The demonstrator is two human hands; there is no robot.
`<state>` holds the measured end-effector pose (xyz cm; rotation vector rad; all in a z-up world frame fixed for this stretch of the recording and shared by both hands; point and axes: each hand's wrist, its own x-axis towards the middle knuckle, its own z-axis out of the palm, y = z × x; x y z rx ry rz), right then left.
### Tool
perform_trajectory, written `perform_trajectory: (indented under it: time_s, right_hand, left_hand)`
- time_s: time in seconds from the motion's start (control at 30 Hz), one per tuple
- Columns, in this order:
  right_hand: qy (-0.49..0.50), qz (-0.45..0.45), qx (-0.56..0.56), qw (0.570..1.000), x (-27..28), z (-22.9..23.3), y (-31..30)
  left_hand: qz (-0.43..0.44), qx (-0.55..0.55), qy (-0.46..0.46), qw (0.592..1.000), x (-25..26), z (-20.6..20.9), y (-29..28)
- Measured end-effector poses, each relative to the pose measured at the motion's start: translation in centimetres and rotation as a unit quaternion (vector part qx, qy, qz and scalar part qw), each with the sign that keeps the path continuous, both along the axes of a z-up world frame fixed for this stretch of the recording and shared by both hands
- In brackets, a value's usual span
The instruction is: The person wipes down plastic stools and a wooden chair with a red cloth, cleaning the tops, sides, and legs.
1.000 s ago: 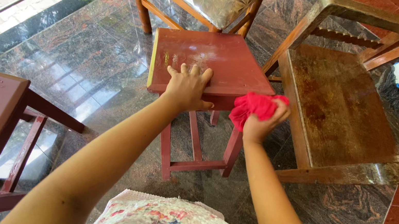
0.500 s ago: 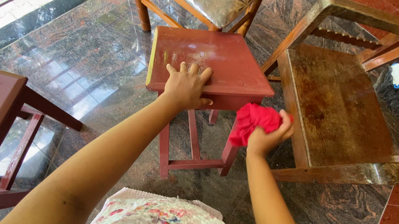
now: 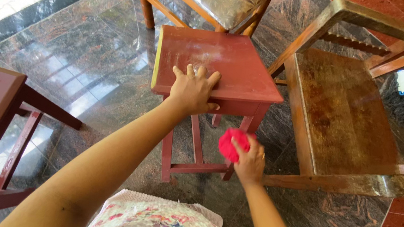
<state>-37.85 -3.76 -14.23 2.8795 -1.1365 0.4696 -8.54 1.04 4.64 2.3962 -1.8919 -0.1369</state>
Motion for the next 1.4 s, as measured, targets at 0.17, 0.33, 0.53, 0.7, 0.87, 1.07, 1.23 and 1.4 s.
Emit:
perform_trajectory:
  time_s: [0.17, 0.33, 0.53, 0.7, 0.87, 1.07, 1.23, 1.4]
  right_hand:
    - [-0.108, 0.000, -0.148, 0.983, 3.8, 4.9, -3.2]
    - [0.163, 0.034, -0.118, 0.979, 2.4, 0.4, 2.1]
    - [0.338, 0.107, -0.230, 0.907, 6.2, -0.9, -1.7]
    - [0.304, 0.159, -0.296, 0.891, 6.6, 2.3, -4.2]
    - [0.423, 0.176, -0.225, 0.860, 5.4, -1.1, -0.6]
    - [0.273, 0.132, -0.173, 0.937, 6.6, 0.7, -5.0]
    - [0.294, 0.133, -0.274, 0.906, 5.9, 0.3, -3.6]
    - [0.388, 0.187, -0.187, 0.883, 2.3, -6.9, 1.5]
  left_hand:
    - [0.005, 0.010, 0.010, 1.000, 0.0, 0.2, 0.3]
    - [0.009, 0.017, 0.022, 1.000, -0.5, 0.6, 0.5]
    - [0.003, 0.004, 0.026, 1.000, -0.1, 0.3, 0.4]
    - [-0.004, 0.002, 0.022, 1.000, -0.2, -0.1, 0.8]
    - [-0.003, -0.005, 0.017, 1.000, -0.7, -0.4, 0.7]
    - [-0.003, 0.013, 0.028, 1.000, 0.0, 0.0, 0.7]
    - [-0.002, -0.009, 0.018, 1.000, 0.1, -0.4, 0.2]
    - [-0.004, -0.003, 0.032, 0.999, 0.1, -0.6, 0.2]
